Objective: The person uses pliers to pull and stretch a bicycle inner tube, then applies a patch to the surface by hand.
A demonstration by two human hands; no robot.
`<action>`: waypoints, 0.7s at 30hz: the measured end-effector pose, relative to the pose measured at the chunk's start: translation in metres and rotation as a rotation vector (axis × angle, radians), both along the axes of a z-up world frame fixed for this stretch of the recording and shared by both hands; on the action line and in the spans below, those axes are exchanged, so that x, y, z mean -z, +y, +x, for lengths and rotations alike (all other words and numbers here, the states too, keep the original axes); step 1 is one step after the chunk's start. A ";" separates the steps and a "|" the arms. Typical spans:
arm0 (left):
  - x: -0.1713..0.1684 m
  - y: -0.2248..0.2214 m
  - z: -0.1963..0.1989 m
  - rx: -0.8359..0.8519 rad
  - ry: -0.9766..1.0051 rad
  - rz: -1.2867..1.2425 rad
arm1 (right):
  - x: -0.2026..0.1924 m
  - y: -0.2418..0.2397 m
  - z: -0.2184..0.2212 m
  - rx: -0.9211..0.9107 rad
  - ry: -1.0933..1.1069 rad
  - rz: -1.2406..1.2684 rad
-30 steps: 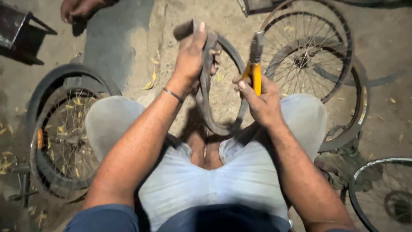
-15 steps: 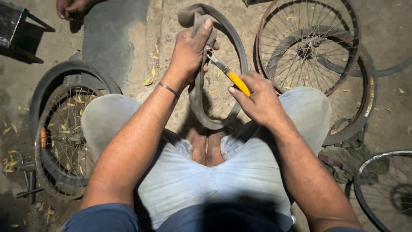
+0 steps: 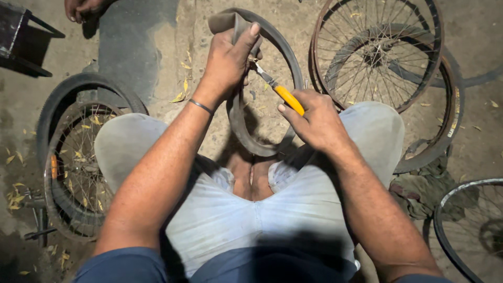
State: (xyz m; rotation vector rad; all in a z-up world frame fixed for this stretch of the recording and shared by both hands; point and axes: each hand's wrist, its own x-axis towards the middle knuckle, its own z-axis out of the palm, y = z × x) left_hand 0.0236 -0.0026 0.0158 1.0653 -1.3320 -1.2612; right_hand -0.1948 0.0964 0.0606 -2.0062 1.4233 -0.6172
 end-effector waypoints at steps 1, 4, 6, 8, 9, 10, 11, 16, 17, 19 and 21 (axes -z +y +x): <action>0.003 -0.001 -0.001 -0.024 -0.069 -0.047 | 0.001 0.000 -0.001 0.013 0.006 0.023; 0.011 0.003 -0.008 -0.085 -0.200 -0.179 | 0.002 0.003 -0.003 0.044 0.036 0.059; 0.010 0.002 -0.010 -0.109 -0.196 -0.274 | 0.001 0.002 -0.002 0.057 0.060 0.021; 0.009 0.001 -0.013 -0.089 -0.154 -0.224 | 0.003 0.005 -0.001 0.080 0.017 0.033; 0.009 0.000 -0.014 -0.079 -0.134 -0.198 | 0.005 0.006 -0.001 0.091 -0.005 0.040; 0.009 0.000 -0.016 -0.070 -0.115 -0.199 | 0.006 0.008 -0.001 0.087 -0.030 0.045; 0.009 0.000 -0.016 -0.060 -0.096 -0.200 | 0.008 0.010 -0.001 0.083 -0.055 0.049; 0.013 -0.004 -0.009 0.033 0.066 -0.170 | 0.008 0.009 0.003 0.108 -0.275 0.327; 0.015 -0.005 -0.008 0.051 0.115 -0.176 | 0.005 0.010 0.004 0.112 -0.389 0.426; 0.022 -0.005 -0.011 0.073 0.085 -0.159 | -0.002 0.016 0.006 -0.012 -0.668 0.573; 0.029 0.000 -0.018 0.075 -0.070 -0.118 | -0.012 0.024 0.005 -0.279 -0.990 0.666</action>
